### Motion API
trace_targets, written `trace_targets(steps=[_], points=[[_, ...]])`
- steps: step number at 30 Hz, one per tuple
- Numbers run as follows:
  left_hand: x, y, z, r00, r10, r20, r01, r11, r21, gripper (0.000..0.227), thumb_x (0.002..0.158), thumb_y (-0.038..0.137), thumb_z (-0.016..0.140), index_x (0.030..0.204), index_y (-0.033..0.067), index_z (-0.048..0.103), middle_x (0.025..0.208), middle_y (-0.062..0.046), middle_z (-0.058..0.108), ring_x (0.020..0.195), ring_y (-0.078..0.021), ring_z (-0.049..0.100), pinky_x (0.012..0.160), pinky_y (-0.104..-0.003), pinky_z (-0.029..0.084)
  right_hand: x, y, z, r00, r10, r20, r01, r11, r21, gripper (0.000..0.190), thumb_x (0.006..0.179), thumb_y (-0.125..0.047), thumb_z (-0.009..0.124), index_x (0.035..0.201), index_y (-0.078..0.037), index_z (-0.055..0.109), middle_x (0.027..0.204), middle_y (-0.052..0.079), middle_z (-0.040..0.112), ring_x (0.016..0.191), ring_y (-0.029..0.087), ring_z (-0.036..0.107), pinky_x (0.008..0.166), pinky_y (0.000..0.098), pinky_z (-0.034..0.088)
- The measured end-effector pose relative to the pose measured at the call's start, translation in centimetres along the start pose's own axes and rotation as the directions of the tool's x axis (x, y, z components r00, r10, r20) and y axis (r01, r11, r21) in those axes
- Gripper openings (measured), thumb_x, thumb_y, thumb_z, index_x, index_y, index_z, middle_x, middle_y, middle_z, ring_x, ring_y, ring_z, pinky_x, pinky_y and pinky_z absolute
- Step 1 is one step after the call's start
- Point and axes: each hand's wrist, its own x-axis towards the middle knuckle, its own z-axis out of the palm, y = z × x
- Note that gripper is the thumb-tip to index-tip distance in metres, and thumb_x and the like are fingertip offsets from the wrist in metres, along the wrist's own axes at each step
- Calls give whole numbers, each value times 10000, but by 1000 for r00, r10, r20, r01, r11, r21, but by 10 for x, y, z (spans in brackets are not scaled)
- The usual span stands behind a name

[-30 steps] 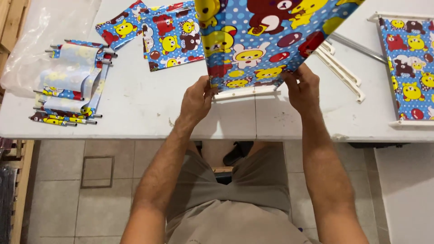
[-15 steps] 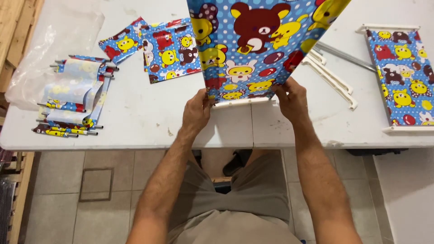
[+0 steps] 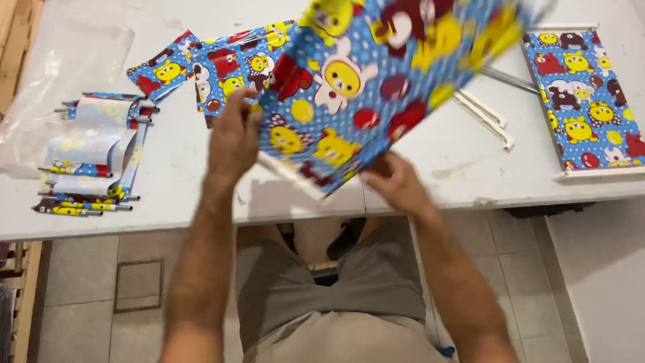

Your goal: Assembling fabric storage organizers by inserting metal rods into sleeves and attaching plastic frames

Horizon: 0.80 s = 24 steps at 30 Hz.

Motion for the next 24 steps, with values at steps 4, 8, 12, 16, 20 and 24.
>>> trace_targets(steps=[4, 8, 12, 16, 20, 24], points=[[28, -65, -7, 986, -18, 168, -24, 969, 245, 154, 1031, 130, 639, 1184, 113, 644, 949, -210, 703, 948, -473, 680, 818, -574, 519, -54, 52, 66, 986, 160, 38, -155, 825, 543, 566, 894, -101, 768, 1358, 53, 483, 1180, 211, 660, 954, 293, 729, 791, 433, 657], [45, -128, 17, 906, -170, 387, 14, 928, 373, 215, 1021, 131, 592, 1204, 184, 692, 1039, -157, 737, 1048, -429, 685, 917, -555, 511, -71, 83, 85, 874, 310, 375, -482, 656, 580, 677, 913, -166, 778, 1445, 52, 422, 1264, 267, 667, 1011, 322, 732, 772, 393, 652], [45, -148, 34, 826, -270, 494, 53, 911, 409, 245, 996, 103, 599, 1198, 165, 724, 1070, -196, 752, 1074, -482, 668, 925, -593, 493, -58, 51, -4, 593, 199, 780, -448, 887, 114, 625, 853, -251, 831, 1393, -27, 611, 1191, 227, 748, 1045, 296, 731, 856, 458, 623], [44, -158, 41, 833, -280, 477, 43, 893, 448, 279, 1004, 70, 598, 1201, 194, 753, 1094, -139, 757, 1055, -431, 695, 934, -529, 512, -25, 99, -122, 890, 356, 285, -449, 790, 417, 512, 734, -1, 850, 1224, -44, 705, 1077, 33, 720, 932, 109, 689, 845, 262, 590], [43, -199, 59, 924, 95, 370, -272, 842, 466, 272, 954, 107, 708, 1207, 200, 742, 1072, -93, 742, 991, -361, 706, 907, -473, 544, -20, 234, -228, 723, 181, -667, -612, 616, -496, 456, 822, -350, 847, 1229, -203, 701, 1085, 54, 734, 1021, 288, 712, 864, 396, 563], [32, -168, 79, 899, 358, 253, -436, 788, 434, 306, 892, 157, 787, 1189, 195, 727, 1123, -56, 708, 1075, -286, 681, 943, -406, 521, -32, 249, -231, 781, 214, -586, -610, 460, -645, 459, 818, -396, 884, 1215, -222, 732, 1013, -11, 709, 971, 241, 712, 846, 402, 563]])
